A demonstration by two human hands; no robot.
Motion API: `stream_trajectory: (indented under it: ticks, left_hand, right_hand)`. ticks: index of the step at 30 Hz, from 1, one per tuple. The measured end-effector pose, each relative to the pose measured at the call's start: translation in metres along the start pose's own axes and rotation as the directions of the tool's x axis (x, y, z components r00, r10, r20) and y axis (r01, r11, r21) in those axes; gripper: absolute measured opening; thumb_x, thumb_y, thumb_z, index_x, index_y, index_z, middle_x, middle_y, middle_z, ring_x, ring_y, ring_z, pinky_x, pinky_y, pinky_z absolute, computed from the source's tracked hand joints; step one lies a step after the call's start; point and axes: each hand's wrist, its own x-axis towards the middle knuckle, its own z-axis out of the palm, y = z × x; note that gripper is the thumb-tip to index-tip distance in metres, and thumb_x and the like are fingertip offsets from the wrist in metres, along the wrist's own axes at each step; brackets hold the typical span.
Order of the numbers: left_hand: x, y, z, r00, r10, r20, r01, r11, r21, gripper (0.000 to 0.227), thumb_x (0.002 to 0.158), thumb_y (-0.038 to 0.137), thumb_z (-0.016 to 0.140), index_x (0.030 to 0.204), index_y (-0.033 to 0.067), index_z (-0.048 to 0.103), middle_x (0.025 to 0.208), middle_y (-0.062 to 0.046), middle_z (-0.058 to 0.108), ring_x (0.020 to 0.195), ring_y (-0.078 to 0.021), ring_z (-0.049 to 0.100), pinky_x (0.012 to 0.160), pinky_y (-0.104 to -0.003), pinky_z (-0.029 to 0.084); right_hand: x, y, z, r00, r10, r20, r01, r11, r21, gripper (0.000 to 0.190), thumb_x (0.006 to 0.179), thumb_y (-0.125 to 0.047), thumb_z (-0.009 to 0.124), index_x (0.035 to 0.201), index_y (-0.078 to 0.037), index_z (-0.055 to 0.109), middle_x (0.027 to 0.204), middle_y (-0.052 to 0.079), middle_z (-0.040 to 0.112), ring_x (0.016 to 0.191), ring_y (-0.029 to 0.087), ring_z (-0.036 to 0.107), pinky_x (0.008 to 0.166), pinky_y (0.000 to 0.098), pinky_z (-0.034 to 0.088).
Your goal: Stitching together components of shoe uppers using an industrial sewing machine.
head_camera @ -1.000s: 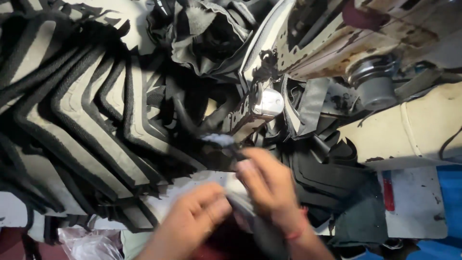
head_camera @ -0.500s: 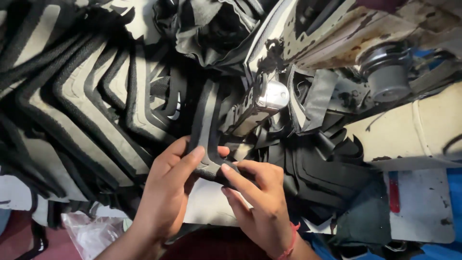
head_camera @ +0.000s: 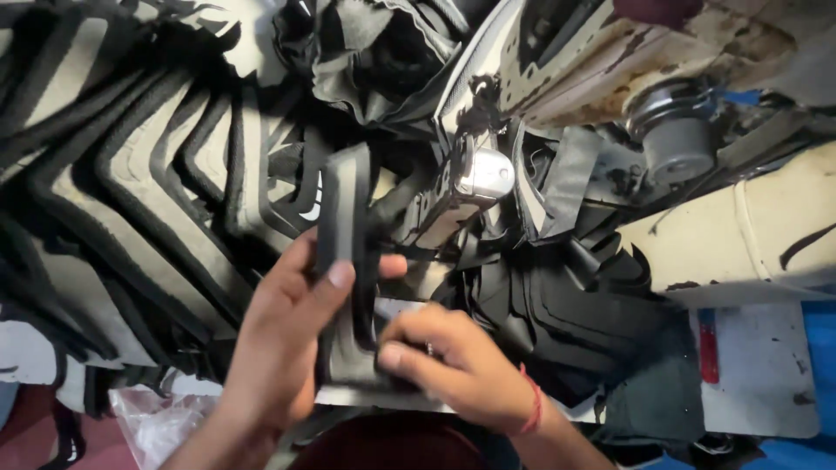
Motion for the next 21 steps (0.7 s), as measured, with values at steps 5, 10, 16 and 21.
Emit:
stream_trajectory:
  ticks: [5, 10, 16, 21]
  left_hand:
    - [0.024, 0.024, 0.017, 0.975, -0.188, -0.122, 0.181, 0.981, -0.064, 0.042, 0.096, 0.016, 0.048, 0.131, -0.0042, 0.061, 0.117, -0.026, 0.073, 0.102, -0.0266, 0.065, 0.091, -0.037, 0.048]
    - [0.039, 0.005, 0.030, 0.980, 0.161, 0.114, -0.158, 0.987, -0.027, 0.002, 0.100, 0.000, 0.061, 0.100, -0.0006, 0.063, 0.105, -0.018, 0.076, 0.089, -0.0168, 0.068, 0.083, -0.027, 0.054]
    - [0.046, -0.009, 0.060, 0.963, 0.096, 0.252, -0.123, 0.988, 0.091, 0.045, 0.086, -0.003, 0.066, 0.129, 0.0022, 0.053, 0.090, -0.020, 0.075, 0.081, -0.0224, 0.074, 0.069, -0.027, 0.058]
    - [0.062, -0.008, 0.066, 0.973, 0.072, 0.220, -0.088, 0.994, 0.065, 0.038, 0.085, -0.006, 0.063, 0.121, -0.0004, 0.054, 0.088, -0.020, 0.073, 0.075, -0.0221, 0.071, 0.066, -0.026, 0.055]
  right_hand:
    - [-0.023, 0.006, -0.002, 0.960, 0.193, 0.201, -0.245, 0.928, 0.282, 0.018, 0.099, -0.014, 0.060, 0.097, 0.002, 0.069, 0.080, 0.001, 0.063, 0.072, 0.010, 0.050, 0.068, 0.0239, 0.042]
    - [-0.041, 0.014, -0.026, 0.971, 0.195, 0.137, -0.230, 0.917, 0.327, 0.013, 0.099, -0.009, 0.063, 0.102, 0.003, 0.069, 0.085, 0.001, 0.063, 0.073, 0.009, 0.049, 0.068, 0.0220, 0.041]
    - [-0.059, 0.044, -0.043, 0.891, 0.321, 0.322, -0.433, 0.814, 0.387, 0.013, 0.102, -0.009, 0.062, 0.091, -0.003, 0.065, 0.077, -0.004, 0.056, 0.069, 0.005, 0.042, 0.065, 0.0201, 0.035]
    - [-0.059, 0.048, -0.054, 0.902, 0.268, 0.339, -0.404, 0.803, 0.438, 0.013, 0.102, -0.009, 0.063, 0.091, -0.003, 0.064, 0.077, -0.003, 0.055, 0.066, 0.005, 0.040, 0.062, 0.0204, 0.032]
